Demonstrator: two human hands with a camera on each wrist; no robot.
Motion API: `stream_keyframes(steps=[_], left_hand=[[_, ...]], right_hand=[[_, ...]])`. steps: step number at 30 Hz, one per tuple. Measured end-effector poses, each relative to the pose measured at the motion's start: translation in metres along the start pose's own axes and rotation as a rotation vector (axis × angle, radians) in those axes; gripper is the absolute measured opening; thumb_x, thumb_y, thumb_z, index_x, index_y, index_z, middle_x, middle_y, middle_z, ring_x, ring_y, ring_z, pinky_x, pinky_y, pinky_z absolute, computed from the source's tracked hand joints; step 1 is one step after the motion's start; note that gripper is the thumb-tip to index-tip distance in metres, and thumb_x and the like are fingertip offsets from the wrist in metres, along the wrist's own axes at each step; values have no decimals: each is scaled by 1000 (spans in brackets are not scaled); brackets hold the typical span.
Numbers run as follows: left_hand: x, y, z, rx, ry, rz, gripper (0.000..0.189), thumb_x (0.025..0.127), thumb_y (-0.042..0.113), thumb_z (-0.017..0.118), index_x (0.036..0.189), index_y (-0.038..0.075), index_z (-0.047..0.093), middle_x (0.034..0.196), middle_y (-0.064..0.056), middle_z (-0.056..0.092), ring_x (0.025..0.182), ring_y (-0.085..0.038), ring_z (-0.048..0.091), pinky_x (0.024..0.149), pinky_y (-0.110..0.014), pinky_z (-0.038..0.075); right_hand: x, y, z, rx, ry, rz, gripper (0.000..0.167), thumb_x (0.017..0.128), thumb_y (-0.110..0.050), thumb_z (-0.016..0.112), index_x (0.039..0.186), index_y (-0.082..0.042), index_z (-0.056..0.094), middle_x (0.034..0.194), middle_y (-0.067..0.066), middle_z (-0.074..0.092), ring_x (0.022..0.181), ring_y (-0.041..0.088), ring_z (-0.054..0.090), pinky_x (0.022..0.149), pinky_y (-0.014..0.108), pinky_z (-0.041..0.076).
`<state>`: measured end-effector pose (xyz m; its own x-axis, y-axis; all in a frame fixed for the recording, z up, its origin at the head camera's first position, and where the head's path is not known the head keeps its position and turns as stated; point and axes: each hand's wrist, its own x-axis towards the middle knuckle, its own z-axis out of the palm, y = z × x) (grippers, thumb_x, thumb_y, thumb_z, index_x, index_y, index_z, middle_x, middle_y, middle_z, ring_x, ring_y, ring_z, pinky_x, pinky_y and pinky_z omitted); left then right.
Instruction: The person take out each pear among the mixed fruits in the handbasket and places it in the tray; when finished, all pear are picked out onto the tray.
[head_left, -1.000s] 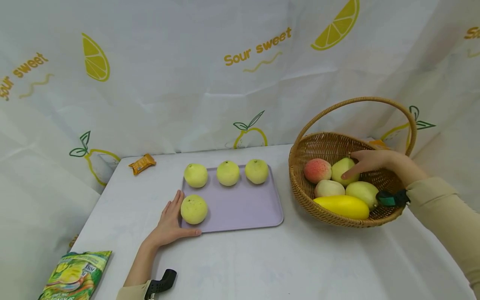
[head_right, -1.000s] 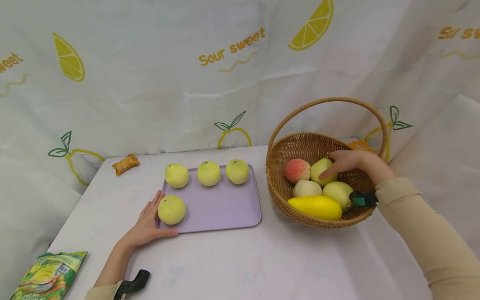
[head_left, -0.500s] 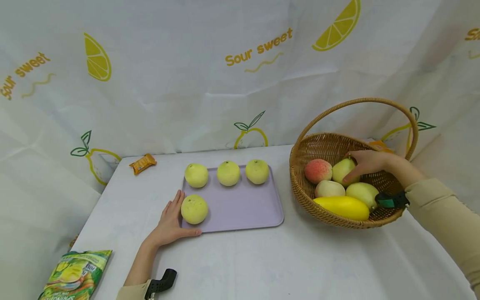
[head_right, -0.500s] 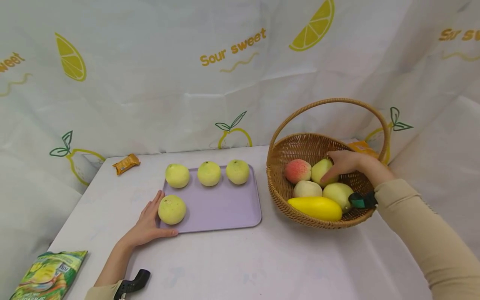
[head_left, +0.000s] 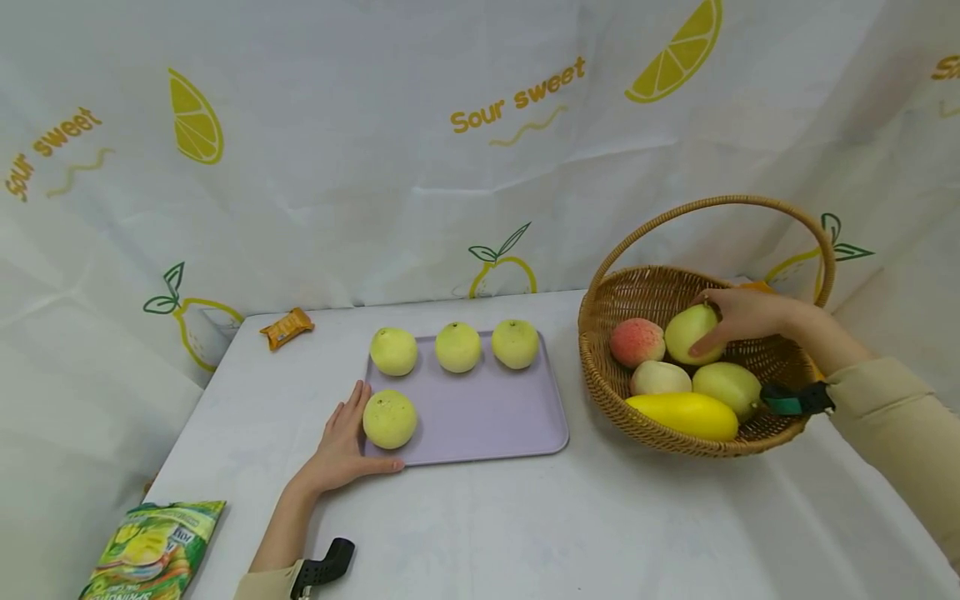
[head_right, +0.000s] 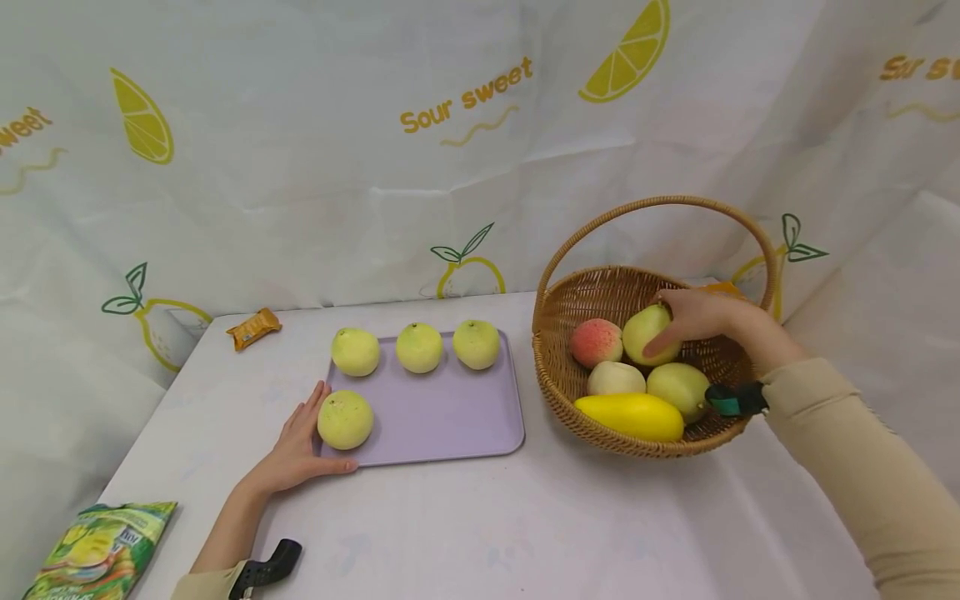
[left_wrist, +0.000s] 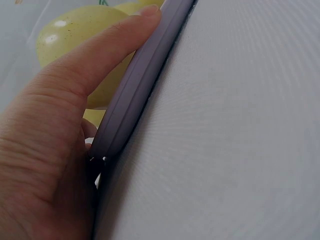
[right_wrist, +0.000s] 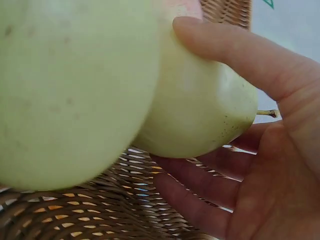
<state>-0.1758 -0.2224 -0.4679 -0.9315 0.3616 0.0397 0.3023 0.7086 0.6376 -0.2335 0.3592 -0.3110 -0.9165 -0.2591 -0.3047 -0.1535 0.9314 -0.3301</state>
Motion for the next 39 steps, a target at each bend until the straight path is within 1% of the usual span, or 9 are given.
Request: stream_keyframes(steps=[6,11,19,24,28,34,39], left_hand=[[0,0,1,1,0,-8,131,66,51,85,155,-2,6,161,-22,0,147,-41,-1,115,-58,-1],[1,0,0,2,0,-5,130,66,51,85,155,-2,6,161,-23,0,146,-42,-1,114,-58,0],[1,1,0,13,1,-7,131,65,51,86,155,-3,6,161,-23,0,147,-41,0,115,-58,0],[1,1,1,6,1,-13,131,65,51,85,155,-2,6,161,-22,0,146,-41,-1,114,-59,0],[1,1,2,5,4,-15,130,65,50,86,155,-2,7,161,-22,0,146,-43,-1,114,-59,0],[1,0,2,5,13,-9,130,65,50,86,155,-2,7,161,-23,0,145,-45,0,114,-60,0],[2,-1,2,6,17,-5,130,66,49,86,155,-2,7,161,-23,0,145,-45,-1,113,-61,0]], right_hand=[[-7,-5,-3,11,12,-10,83,79,-46,78,135,4,44,123,25,54,103,35,55,80,47,48],[-15,-14,-4,35,26,-25,80,80,-47,77,136,-1,44,121,20,55,100,31,54,76,41,48],[-25,-34,0,56,60,-34,79,79,-51,77,138,-10,46,116,12,59,94,25,57,71,36,48],[-33,-49,6,133,76,-64,76,79,-48,78,137,-12,46,119,12,57,96,26,56,73,36,48],[-37,-58,11,204,91,-97,74,80,-42,79,137,-13,45,119,12,56,96,25,55,74,36,48],[-44,-71,16,353,76,-130,71,82,-32,79,139,-11,41,120,14,55,95,25,56,74,37,51],[-49,-80,19,398,77,-164,72,84,-29,78,141,-10,38,123,14,53,99,26,55,77,38,50]])
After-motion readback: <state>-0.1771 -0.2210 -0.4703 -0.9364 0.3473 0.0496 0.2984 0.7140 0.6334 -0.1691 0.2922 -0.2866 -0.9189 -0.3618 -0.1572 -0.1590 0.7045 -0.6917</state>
